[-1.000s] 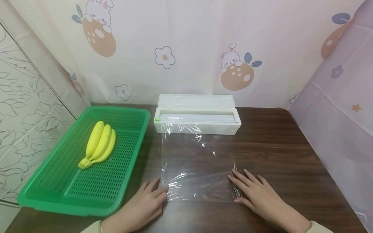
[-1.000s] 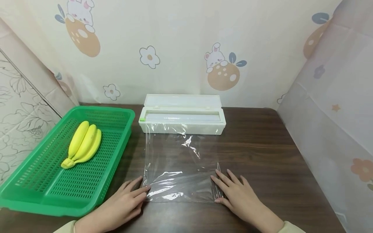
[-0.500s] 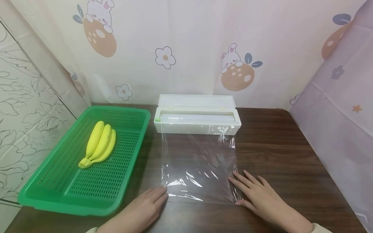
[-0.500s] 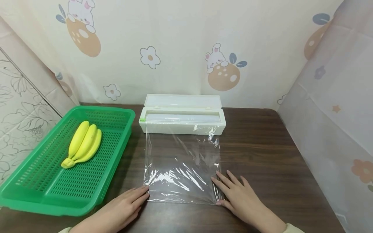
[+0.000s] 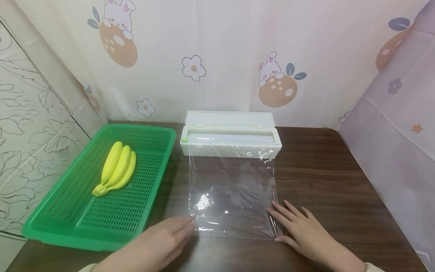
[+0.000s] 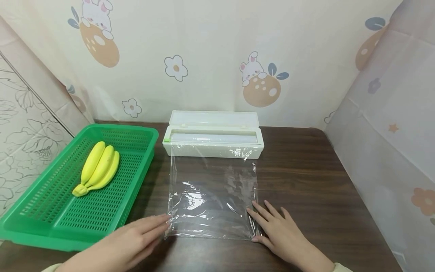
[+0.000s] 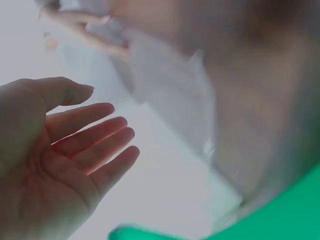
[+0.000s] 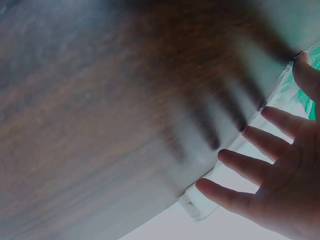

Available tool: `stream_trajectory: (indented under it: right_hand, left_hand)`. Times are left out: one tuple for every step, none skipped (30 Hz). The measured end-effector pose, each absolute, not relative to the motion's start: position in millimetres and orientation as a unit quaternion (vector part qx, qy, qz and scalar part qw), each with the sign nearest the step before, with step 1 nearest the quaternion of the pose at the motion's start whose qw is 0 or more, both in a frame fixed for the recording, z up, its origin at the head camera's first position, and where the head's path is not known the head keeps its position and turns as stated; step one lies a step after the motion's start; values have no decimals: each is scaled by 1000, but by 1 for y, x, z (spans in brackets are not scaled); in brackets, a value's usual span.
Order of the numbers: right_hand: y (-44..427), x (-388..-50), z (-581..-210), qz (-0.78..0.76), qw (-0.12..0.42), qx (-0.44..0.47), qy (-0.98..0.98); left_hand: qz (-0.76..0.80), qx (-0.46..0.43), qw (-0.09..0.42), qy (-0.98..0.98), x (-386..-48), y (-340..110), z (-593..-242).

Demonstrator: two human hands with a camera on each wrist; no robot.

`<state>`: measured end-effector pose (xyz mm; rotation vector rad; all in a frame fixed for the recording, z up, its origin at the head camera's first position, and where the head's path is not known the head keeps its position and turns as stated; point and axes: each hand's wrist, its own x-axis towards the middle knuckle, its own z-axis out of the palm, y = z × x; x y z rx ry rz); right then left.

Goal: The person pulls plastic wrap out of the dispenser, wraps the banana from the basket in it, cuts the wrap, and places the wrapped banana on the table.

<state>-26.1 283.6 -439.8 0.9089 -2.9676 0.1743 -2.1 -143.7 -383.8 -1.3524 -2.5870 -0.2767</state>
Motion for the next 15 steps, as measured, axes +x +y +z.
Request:
stream_trajectory:
  right_hand:
    - [284, -26, -440, 56, 18, 293, -954]
    - [284, -26, -440, 57, 18, 292, -954]
    - [284, -26, -440, 56, 20, 293, -954]
    - [284, -25, -440, 57, 22, 293, -954]
    - [284, -25, -440, 57, 22, 292, -954]
    - [283, -25, -440, 56, 23, 292, -955]
    - [283, -25, -440, 56, 23, 291, -955]
    - [283, -25, -440, 57, 23, 291, -955]
    - [283, -25, -440, 57, 24, 291, -955]
    - [283, -25, -440, 57, 23, 291, -955]
    - [283, -25, -440, 58, 23, 290, -955]
    - [283, -25, -440, 58, 23, 290, -955]
    - [283, -25, -440, 58, 22, 290, -955]
    - [283, -25, -440, 59, 20, 289, -955]
    - [283, -24, -440, 59, 19, 288, -956]
  left_hand:
    - [-100, -457, 113, -876, -3, -146, -376]
    - [-106, -456, 118, -876, -5, -148, -368]
    - [-108, -454, 125, -875, -7, -151, -361]
    - [-111, -452, 134, -875, -10, -153, -355]
    - [-112, -450, 146, -874, -13, -156, -350]
    - [-112, -449, 160, -872, -16, -159, -346]
    - [-113, -444, 168, -873, -19, -161, -343]
    - [-116, -438, 170, -875, -22, -164, -340]
    - [-118, -433, 173, -877, -26, -167, -338]
    - [-121, -428, 176, -878, -30, -170, -337]
    - [-121, -422, 182, -880, -33, -174, -335]
    - [-125, -419, 188, -880, -37, -177, -335]
    - [-128, -416, 193, -879, -41, -181, -335]
    - [-131, -414, 201, -878, -46, -184, -334]
    - [-133, -413, 210, -876, -50, -188, -334]
